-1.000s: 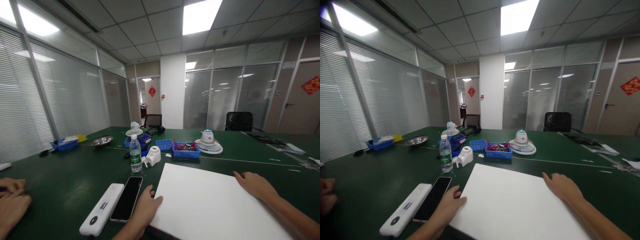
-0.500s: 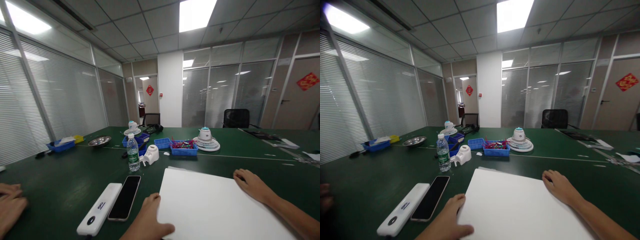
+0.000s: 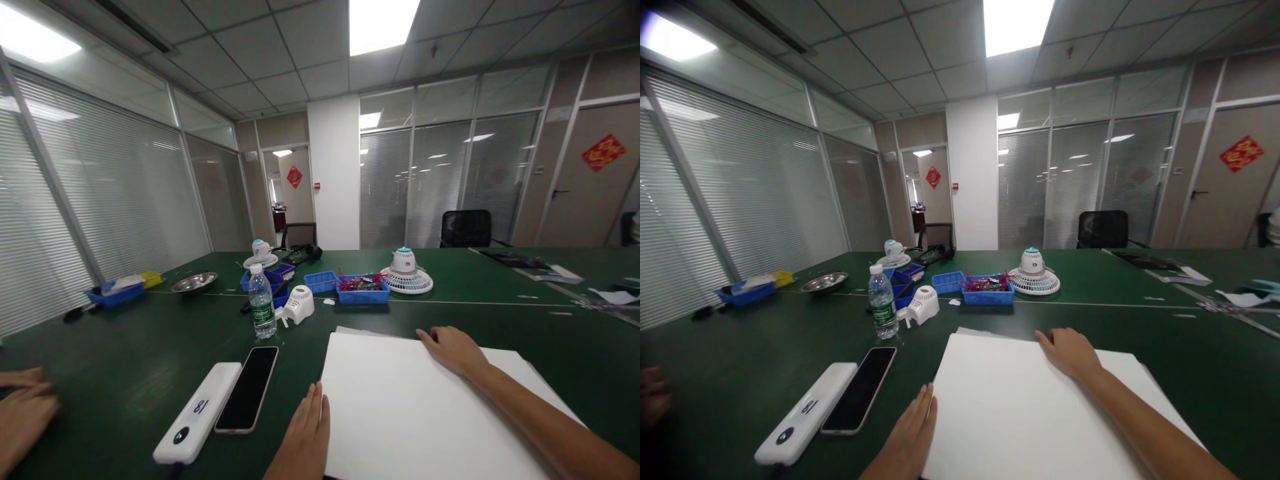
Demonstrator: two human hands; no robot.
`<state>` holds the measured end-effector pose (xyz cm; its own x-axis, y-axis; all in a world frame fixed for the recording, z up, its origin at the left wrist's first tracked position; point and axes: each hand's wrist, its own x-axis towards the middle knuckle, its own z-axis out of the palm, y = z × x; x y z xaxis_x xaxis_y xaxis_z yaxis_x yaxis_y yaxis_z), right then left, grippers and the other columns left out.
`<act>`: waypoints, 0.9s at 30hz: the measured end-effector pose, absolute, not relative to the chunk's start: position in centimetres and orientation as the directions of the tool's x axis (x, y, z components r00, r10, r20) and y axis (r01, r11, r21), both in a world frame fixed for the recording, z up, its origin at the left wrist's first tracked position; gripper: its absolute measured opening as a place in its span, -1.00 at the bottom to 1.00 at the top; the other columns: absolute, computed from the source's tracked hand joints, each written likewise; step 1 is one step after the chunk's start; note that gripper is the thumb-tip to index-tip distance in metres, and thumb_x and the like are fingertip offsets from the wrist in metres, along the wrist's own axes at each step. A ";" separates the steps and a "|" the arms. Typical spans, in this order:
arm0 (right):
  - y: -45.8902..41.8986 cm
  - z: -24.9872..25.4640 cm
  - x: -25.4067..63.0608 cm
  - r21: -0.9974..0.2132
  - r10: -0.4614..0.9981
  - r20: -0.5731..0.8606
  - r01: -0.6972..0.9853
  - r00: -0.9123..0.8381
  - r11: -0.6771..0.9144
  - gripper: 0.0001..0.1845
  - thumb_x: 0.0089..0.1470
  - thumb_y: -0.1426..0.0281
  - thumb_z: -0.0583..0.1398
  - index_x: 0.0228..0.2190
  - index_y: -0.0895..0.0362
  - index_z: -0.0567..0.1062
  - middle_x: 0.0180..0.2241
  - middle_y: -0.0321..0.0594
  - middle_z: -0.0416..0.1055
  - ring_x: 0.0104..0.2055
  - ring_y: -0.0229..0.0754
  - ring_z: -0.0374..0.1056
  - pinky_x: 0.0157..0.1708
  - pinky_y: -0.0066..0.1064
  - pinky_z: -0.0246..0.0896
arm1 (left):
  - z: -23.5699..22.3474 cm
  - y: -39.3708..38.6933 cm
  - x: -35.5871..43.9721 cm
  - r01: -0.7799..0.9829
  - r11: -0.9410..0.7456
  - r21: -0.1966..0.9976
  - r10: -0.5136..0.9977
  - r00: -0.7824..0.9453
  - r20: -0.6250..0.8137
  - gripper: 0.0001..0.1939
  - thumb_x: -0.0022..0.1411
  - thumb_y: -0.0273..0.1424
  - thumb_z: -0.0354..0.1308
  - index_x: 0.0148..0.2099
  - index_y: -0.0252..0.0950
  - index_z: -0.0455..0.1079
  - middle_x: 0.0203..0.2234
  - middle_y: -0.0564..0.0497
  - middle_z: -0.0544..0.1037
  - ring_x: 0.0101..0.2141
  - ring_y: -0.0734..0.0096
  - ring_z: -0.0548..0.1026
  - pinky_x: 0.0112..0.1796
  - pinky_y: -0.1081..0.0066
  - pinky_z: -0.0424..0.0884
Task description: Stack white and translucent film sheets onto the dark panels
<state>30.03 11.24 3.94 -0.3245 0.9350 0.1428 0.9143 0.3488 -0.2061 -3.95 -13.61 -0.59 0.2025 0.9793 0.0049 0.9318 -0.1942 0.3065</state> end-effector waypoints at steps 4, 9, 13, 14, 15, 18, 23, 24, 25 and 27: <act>10.8 4.3 29.3 -0.190 0.924 0.126 0.906 -0.361 0.379 -0.18 0.21 -0.17 -0.19 -0.41 0.16 0.58 -0.27 0.10 0.50 -0.15 0.10 0.43 -0.19 -0.16 0.25 | -0.3 -13.5 -3.6 0.939 -0.139 0.314 0.989 0.150 -0.010 -0.11 0.31 0.11 -0.06 0.43 -0.43 0.03 0.39 -0.31 -0.10 0.38 -0.23 -0.08 0.29 -0.13 0.00; 10.5 5.6 29.4 -0.181 0.930 0.120 0.913 -0.348 0.365 -0.20 0.21 -0.18 -0.18 -0.38 0.15 0.56 -0.23 0.08 0.50 -0.18 0.08 0.44 -0.23 -0.17 0.26 | 0.4 -14.4 -3.2 0.904 -0.125 0.408 0.991 0.132 0.011 -0.07 0.31 0.10 -0.04 0.45 -0.47 -0.07 0.42 -0.29 -0.18 0.39 -0.18 -0.15 0.31 -0.10 -0.08; 10.2 7.7 29.8 -0.179 0.938 0.134 0.923 -0.319 0.340 -0.23 0.20 -0.20 -0.19 -0.33 0.11 0.53 -0.34 0.00 0.52 -0.30 0.04 0.44 -0.36 -0.23 0.20 | 1.1 -14.9 -3.3 0.690 -0.033 0.723 0.992 -0.068 0.110 -0.04 0.33 0.03 -0.03 0.48 -0.48 -0.29 0.43 -0.32 -0.13 0.40 0.02 -0.05 0.32 0.05 -0.02; 10.1 8.3 29.9 -0.175 0.936 0.149 0.923 -0.319 0.343 -0.25 0.20 -0.20 -0.18 -0.32 0.09 0.52 -0.34 -0.01 0.52 -0.30 0.03 0.44 -0.36 -0.24 0.18 | 1.3 -14.7 -3.3 0.570 0.001 0.822 0.985 -0.140 0.096 -0.07 0.34 0.00 -0.02 0.48 -0.46 -0.29 0.42 -0.34 -0.03 0.38 0.07 0.05 0.30 0.10 0.06; 10.0 8.8 30.0 -0.172 0.933 0.165 0.922 -0.320 0.347 -0.26 0.20 -0.20 -0.18 -0.31 0.08 0.52 -0.34 -0.03 0.52 -0.30 0.02 0.44 -0.36 -0.25 0.17 | 1.5 -14.4 -3.3 0.424 0.026 0.905 0.981 -0.185 0.058 -0.06 0.32 -0.02 0.02 0.48 -0.45 -0.27 0.39 -0.37 0.09 0.34 0.09 0.17 0.26 0.15 0.17; 9.7 10.4 30.7 -0.165 0.928 0.203 0.923 -0.313 0.347 -0.24 0.19 -0.22 -0.20 -0.32 0.05 0.52 -0.33 -0.04 0.52 -0.31 0.02 0.42 -0.39 -0.24 0.13 | 1.9 -13.0 -2.8 -0.040 0.058 0.998 0.984 -0.168 -0.064 0.03 0.12 -0.02 0.26 0.43 -0.41 -0.11 0.13 -0.38 0.49 0.06 0.02 0.54 -0.01 0.18 0.46; 10.0 11.5 33.5 -0.180 0.929 0.216 0.922 -0.302 0.342 -0.20 0.17 -0.24 -0.18 -0.28 0.08 0.56 -0.30 0.00 0.54 -0.30 0.06 0.43 -0.35 -0.19 0.19 | 2.2 -11.2 1.3 -0.428 -0.015 0.904 1.000 -0.016 0.010 -0.12 -0.14 -0.05 0.45 0.17 -0.34 0.31 -0.19 -0.20 0.67 -0.19 0.03 0.63 -0.15 0.18 0.46; 9.9 11.4 34.3 -0.188 0.930 0.214 0.921 -0.300 0.341 -0.20 0.17 -0.22 -0.17 -0.25 0.10 0.57 -0.29 0.02 0.54 -0.30 0.07 0.43 -0.33 -0.18 0.22 | 2.5 -10.9 2.4 -0.450 -0.029 0.892 1.000 -0.009 0.028 -0.16 -0.17 -0.07 0.47 0.13 -0.33 0.35 -0.22 -0.17 0.68 -0.20 0.03 0.63 -0.14 0.18 0.45; 9.7 11.2 35.2 -0.195 0.931 0.212 0.921 -0.297 0.338 -0.20 0.18 -0.21 -0.17 -0.22 0.12 0.57 -0.27 0.04 0.54 -0.28 0.07 0.43 -0.30 -0.16 0.24 | 3.0 -10.7 3.5 -0.457 -0.017 0.889 1.000 -0.003 0.017 -0.22 -0.16 -0.11 0.45 0.09 -0.33 0.38 -0.26 -0.16 0.69 -0.22 0.04 0.63 -0.15 0.19 0.44; 8.8 10.2 37.2 -0.198 0.928 0.225 0.918 -0.298 0.343 -0.22 0.18 -0.18 -0.15 -0.16 0.15 0.56 -0.18 0.10 0.52 -0.18 0.12 0.44 -0.18 -0.09 0.28 | 4.2 -10.1 5.3 -0.429 0.018 0.903 1.000 -0.005 -0.022 -0.34 -0.14 -0.23 0.38 0.04 -0.37 0.42 -0.33 -0.14 0.69 -0.27 0.08 0.64 -0.24 0.26 0.42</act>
